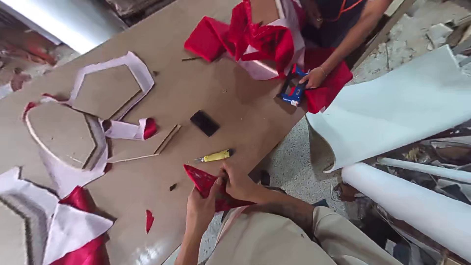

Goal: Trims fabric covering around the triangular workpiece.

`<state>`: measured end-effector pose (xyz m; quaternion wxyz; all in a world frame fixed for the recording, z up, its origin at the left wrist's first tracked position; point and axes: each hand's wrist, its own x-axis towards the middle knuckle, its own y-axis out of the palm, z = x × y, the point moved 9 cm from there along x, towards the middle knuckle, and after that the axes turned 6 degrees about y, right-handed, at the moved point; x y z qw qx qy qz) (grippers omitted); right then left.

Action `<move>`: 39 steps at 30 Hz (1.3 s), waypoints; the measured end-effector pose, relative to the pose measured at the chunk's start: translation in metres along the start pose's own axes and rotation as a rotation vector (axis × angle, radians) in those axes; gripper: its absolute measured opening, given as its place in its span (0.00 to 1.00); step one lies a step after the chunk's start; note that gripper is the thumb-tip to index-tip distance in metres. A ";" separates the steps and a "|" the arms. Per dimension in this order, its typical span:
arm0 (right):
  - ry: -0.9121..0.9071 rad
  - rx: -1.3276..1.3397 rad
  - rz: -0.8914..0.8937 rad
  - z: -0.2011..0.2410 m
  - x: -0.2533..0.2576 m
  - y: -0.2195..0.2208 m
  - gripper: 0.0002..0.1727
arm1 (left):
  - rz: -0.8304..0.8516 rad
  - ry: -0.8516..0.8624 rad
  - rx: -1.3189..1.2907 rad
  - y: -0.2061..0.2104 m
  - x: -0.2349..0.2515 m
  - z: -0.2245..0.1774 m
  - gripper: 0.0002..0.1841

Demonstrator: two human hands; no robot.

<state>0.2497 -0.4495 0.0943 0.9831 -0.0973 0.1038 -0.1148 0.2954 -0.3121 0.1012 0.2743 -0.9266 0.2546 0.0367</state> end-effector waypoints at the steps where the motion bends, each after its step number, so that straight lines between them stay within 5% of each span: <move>1: -0.010 -0.008 -0.020 0.000 -0.003 -0.003 0.15 | 0.012 0.001 -0.033 0.004 0.000 -0.002 0.26; 4: -0.085 0.089 -0.044 0.000 -0.009 -0.019 0.10 | -0.013 0.015 -0.123 0.009 0.000 -0.010 0.25; 8: -0.071 0.332 0.099 -0.003 -0.013 -0.034 0.16 | -0.013 0.077 -0.080 0.009 -0.006 -0.023 0.26; 18: 0.140 0.326 -0.121 -0.019 -0.033 -0.042 0.10 | 0.063 0.135 0.239 0.013 -0.016 -0.059 0.31; 25: -0.107 0.184 -0.020 0.015 -0.030 -0.044 0.08 | 0.103 0.072 0.167 0.009 -0.020 -0.063 0.30; 34: -0.054 0.161 -0.058 0.004 -0.006 0.011 0.06 | 0.172 0.050 -0.025 -0.024 -0.021 -0.020 0.23; 39: 0.106 0.231 -0.064 -0.004 0.025 0.040 0.10 | 0.237 0.107 -0.459 -0.041 0.013 0.024 0.18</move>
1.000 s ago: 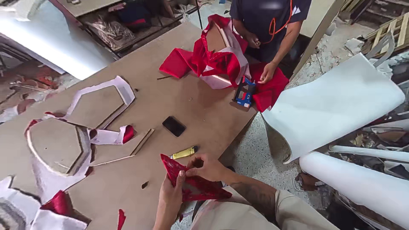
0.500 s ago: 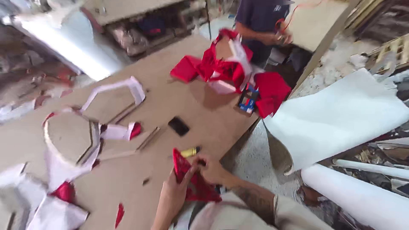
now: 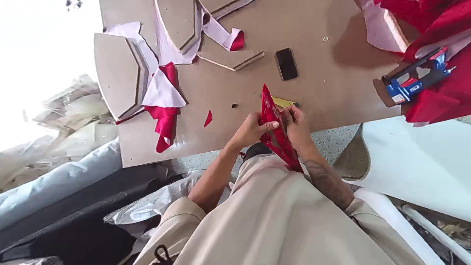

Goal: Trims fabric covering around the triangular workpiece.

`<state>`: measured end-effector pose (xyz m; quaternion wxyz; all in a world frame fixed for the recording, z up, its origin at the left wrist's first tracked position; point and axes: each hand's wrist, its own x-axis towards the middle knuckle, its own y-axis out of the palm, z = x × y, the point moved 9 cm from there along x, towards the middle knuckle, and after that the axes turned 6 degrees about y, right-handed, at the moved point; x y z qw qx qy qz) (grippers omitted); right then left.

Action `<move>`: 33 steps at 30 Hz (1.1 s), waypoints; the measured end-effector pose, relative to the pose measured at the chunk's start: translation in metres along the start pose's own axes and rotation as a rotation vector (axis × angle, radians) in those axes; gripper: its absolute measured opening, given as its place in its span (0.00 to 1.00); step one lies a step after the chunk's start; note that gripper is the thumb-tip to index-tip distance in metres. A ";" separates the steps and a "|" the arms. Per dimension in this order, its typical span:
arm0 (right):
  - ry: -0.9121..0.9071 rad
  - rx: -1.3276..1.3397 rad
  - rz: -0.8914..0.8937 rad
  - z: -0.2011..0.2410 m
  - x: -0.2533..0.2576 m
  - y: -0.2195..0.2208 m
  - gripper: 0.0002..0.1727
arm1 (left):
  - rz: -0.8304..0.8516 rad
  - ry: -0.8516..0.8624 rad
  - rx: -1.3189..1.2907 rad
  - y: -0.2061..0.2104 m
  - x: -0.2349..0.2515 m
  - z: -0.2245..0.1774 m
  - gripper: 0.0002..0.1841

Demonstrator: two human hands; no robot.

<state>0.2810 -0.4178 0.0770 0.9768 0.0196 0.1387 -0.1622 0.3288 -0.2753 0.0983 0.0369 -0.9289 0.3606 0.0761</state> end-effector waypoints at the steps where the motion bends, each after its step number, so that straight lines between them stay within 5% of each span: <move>1: -0.024 0.033 0.044 0.005 0.008 0.004 0.11 | -0.021 -0.004 -0.070 -0.009 0.007 0.006 0.17; 4: -0.027 0.016 0.160 0.016 0.023 0.018 0.17 | -0.028 0.012 -0.159 -0.025 0.015 0.016 0.18; 8: 0.042 -0.057 0.148 0.022 0.045 0.040 0.07 | -0.037 0.072 -0.199 -0.047 0.022 0.020 0.18; 17: -0.354 -0.607 0.094 0.066 0.082 0.097 0.07 | -0.086 -0.024 -0.245 -0.106 0.048 0.024 0.16; 20: -0.503 -0.737 0.213 0.092 0.088 0.109 0.20 | -0.036 -0.096 -0.273 -0.109 0.053 0.026 0.17; 22: -0.614 -0.687 0.244 0.112 0.095 0.108 0.25 | 0.013 -0.076 -0.267 -0.106 0.061 0.019 0.15; 28: -0.837 -0.567 0.190 0.145 0.106 0.099 0.16 | 0.041 -0.028 -0.155 -0.107 0.080 -0.019 0.14; 33: -0.737 -0.255 0.153 0.123 0.117 0.082 0.11 | -0.029 -0.015 -0.092 -0.095 0.080 -0.023 0.12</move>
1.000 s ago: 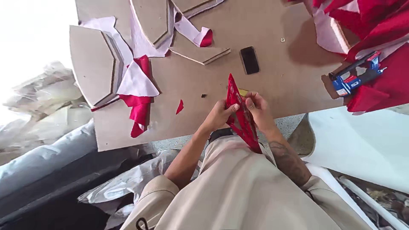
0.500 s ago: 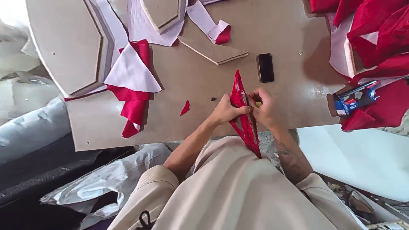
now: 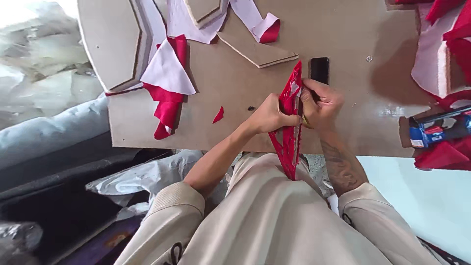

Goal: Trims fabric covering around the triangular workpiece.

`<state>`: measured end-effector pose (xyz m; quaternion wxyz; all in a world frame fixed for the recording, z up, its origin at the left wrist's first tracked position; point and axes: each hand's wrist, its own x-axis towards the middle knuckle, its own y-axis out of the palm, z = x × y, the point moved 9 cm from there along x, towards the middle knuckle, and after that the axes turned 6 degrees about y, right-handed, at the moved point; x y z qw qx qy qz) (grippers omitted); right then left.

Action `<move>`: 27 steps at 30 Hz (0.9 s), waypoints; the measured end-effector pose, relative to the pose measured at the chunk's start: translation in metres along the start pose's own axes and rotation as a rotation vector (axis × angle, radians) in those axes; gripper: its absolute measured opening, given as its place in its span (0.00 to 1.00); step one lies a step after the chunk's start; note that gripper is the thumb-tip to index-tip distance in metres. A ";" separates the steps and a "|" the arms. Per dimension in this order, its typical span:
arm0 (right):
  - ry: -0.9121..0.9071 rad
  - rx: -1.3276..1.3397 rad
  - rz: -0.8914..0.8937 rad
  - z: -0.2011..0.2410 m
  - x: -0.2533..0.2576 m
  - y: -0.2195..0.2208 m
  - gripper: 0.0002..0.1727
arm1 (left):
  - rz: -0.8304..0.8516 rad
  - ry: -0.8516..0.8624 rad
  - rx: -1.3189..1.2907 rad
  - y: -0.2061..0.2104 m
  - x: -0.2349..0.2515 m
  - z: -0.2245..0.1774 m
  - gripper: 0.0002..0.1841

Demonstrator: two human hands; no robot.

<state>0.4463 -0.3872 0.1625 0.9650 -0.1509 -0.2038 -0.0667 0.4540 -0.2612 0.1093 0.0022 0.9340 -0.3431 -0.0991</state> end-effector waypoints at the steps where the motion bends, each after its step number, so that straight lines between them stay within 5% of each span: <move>1: 0.010 0.058 -0.029 -0.005 0.000 -0.004 0.11 | -0.012 -0.007 0.023 0.003 0.002 0.002 0.12; 7: 0.248 -0.040 0.178 -0.049 -0.005 -0.017 0.15 | -0.239 -0.222 0.342 -0.011 0.021 0.028 0.18; 9: 0.318 -0.013 0.320 -0.073 -0.020 -0.024 0.19 | -0.375 -0.202 0.298 -0.029 0.014 0.032 0.20; 11: 0.356 -0.254 0.349 -0.104 -0.047 -0.031 0.22 | -0.435 -0.199 0.175 -0.040 0.001 0.047 0.23; 14: 0.439 -0.599 0.546 -0.161 -0.112 -0.013 0.43 | -0.567 -0.242 -0.011 -0.032 -0.018 0.085 0.21; 17: 0.404 -0.667 0.531 -0.174 -0.154 -0.014 0.32 | -0.756 -0.230 -0.184 -0.017 -0.044 0.125 0.21; 22: 0.806 -0.518 0.431 -0.167 -0.174 -0.088 0.23 | -0.896 -0.134 -0.252 0.009 -0.083 0.172 0.24; 24: 0.889 -0.384 0.438 -0.160 -0.188 -0.118 0.23 | -1.008 -0.143 -0.147 0.021 -0.101 0.182 0.30; 27: 0.864 -0.328 0.521 -0.141 -0.204 -0.139 0.26 | -1.144 -0.239 0.385 0.027 -0.139 0.187 0.53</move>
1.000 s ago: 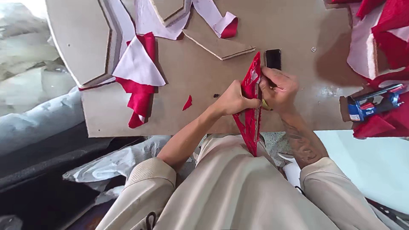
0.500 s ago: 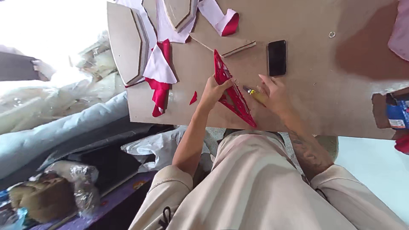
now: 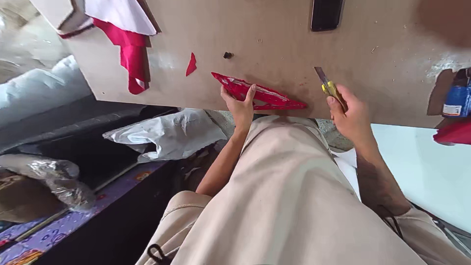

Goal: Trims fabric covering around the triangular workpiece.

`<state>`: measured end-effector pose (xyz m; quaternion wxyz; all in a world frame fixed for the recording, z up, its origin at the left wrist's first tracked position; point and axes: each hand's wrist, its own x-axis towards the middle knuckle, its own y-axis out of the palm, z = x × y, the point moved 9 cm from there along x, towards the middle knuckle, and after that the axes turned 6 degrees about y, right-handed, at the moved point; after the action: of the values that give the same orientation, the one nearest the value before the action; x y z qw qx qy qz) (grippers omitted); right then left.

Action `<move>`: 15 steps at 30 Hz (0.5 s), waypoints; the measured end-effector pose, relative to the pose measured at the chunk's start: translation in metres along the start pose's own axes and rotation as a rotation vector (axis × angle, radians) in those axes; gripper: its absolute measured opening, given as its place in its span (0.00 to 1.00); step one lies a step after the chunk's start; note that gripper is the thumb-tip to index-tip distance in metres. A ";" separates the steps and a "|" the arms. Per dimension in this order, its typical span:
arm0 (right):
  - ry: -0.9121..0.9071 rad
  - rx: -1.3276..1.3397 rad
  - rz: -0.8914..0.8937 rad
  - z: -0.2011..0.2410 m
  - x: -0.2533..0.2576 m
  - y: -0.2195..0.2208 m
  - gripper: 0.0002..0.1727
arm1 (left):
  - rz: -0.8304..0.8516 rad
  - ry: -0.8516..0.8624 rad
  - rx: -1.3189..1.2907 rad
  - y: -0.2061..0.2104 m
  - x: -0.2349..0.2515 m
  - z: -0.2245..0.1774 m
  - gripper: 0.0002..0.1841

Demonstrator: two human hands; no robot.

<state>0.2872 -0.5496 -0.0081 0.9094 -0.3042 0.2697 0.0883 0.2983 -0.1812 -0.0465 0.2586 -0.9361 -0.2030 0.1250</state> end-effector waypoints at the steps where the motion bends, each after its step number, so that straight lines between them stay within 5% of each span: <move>1: -0.035 -0.051 0.017 0.003 -0.008 0.000 0.26 | -0.018 0.090 0.168 -0.006 -0.001 0.001 0.59; 3: -0.132 -0.200 0.051 0.012 -0.020 0.006 0.25 | 0.058 0.308 0.434 -0.003 -0.002 -0.006 0.56; 7: -0.257 -0.403 0.085 0.027 -0.031 0.023 0.27 | 0.394 0.781 0.467 0.042 -0.013 -0.035 0.15; 12: -0.290 -0.459 0.340 0.037 -0.026 0.035 0.34 | 0.351 0.815 0.405 0.070 -0.014 -0.030 0.13; 15: -0.359 -0.493 0.340 0.042 -0.022 0.047 0.30 | 0.275 0.781 0.521 0.078 -0.013 -0.029 0.15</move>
<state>0.2722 -0.4867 0.0082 0.8137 -0.4452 0.1228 0.3530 0.3208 -0.2607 -0.0623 0.5220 -0.8354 0.0727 -0.1557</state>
